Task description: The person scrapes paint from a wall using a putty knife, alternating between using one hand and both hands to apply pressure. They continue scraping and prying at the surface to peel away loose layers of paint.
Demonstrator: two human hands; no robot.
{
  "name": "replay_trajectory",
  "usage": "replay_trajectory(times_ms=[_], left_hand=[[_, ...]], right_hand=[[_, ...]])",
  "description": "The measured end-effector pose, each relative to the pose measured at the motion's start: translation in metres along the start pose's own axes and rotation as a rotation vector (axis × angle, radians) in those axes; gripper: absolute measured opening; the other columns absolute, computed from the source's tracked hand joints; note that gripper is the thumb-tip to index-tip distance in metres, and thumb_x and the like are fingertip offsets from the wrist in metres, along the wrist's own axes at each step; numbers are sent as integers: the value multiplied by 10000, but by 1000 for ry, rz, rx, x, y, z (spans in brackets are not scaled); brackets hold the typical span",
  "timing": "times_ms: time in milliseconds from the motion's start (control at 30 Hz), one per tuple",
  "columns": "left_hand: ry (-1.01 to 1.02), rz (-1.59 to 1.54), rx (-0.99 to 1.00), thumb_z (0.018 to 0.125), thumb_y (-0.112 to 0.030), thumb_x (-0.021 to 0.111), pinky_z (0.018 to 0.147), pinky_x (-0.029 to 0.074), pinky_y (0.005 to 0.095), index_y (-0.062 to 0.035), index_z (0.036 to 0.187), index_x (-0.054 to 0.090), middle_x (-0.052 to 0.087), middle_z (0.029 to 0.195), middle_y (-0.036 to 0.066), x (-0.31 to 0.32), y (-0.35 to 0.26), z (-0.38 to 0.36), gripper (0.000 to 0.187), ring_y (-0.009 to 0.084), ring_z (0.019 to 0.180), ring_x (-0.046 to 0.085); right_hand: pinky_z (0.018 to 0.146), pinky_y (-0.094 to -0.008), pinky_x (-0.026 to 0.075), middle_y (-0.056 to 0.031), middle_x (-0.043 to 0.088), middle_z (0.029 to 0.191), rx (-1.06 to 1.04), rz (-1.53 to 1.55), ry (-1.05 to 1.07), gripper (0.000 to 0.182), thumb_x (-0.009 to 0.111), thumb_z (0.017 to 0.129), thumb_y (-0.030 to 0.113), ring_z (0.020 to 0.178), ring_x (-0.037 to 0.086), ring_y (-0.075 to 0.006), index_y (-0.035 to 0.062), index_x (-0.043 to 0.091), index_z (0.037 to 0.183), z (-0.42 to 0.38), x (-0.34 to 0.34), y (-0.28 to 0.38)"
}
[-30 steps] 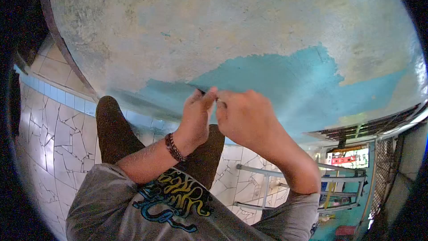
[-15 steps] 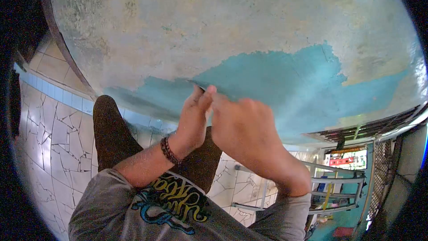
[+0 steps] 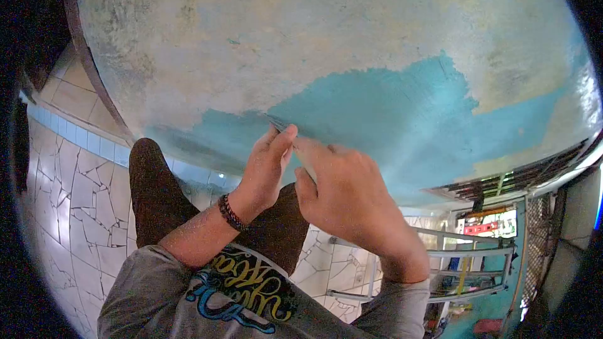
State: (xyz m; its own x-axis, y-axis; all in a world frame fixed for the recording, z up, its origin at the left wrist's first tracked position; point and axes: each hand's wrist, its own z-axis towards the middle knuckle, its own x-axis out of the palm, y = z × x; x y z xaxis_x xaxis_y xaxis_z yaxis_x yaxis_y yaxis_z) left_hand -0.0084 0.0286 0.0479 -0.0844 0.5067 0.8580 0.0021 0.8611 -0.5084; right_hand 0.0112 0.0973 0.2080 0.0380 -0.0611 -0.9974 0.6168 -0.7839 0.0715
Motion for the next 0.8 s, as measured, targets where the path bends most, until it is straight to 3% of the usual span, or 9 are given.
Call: replay_trajectory(times_ms=[133,233,267,367,467,667,767,800], left_hand=[[-100,-18,-86,997,-283,562,977,384,294,39,1344,423,559,1163,90,-6,-1,-3,493,151,1070,484],[65,2,124,998,-290,559,958,393,297,51,1330,430,557,1151,82,15,-15,-10,492,144,1034,477],[85,8,95,1003,-272,541,953,400,297,63,1328,424,561,1164,88,16,-18,-7,480,148,1036,480],[14,-11,-25,965,-278,591,1004,365,307,-57,1285,495,561,1199,38,9,-11,-1,401,135,1128,497],[30,-5,53,962,-285,596,969,376,305,-63,1271,501,561,1174,28,9,-10,-8,393,128,1096,497],[-11,-4,1,952,-291,610,947,405,329,-48,1247,505,581,1105,28,6,-13,-11,397,135,1046,525],[58,-21,106,951,-300,612,952,411,328,-33,1264,498,576,1105,36,12,-15,-10,426,138,1049,526],[28,2,43,953,-301,609,955,408,324,-30,1276,491,570,1116,39,6,-13,-6,438,138,1057,522]], right_hand=[[698,-445,531,-212,684,899,54,-47,117,297,640,825,86,827,642,-436,29,654,1116,10,19,-8],[691,-440,532,-194,690,877,-1,-62,-51,281,643,832,90,810,653,-428,42,658,1108,-5,-12,8],[644,-461,523,-198,668,808,-39,-65,-82,266,638,835,106,736,640,-426,41,652,1092,-2,-8,6],[539,-502,504,-209,623,662,-91,-92,-138,233,628,841,140,576,611,-422,41,638,1052,2,0,2],[509,-502,496,-212,615,644,-47,-114,-91,215,628,845,147,545,603,-417,42,634,1032,-8,4,8],[497,-506,490,-209,608,632,-31,-136,-115,211,622,858,172,535,602,-414,45,633,1027,-9,12,9],[496,-507,488,-210,610,635,-56,-84,-158,205,622,862,185,538,602,-416,49,636,1016,-9,9,9],[496,-508,487,-209,610,634,-58,-82,-185,203,623,862,186,536,602,-415,51,637,1012,-6,13,9]])
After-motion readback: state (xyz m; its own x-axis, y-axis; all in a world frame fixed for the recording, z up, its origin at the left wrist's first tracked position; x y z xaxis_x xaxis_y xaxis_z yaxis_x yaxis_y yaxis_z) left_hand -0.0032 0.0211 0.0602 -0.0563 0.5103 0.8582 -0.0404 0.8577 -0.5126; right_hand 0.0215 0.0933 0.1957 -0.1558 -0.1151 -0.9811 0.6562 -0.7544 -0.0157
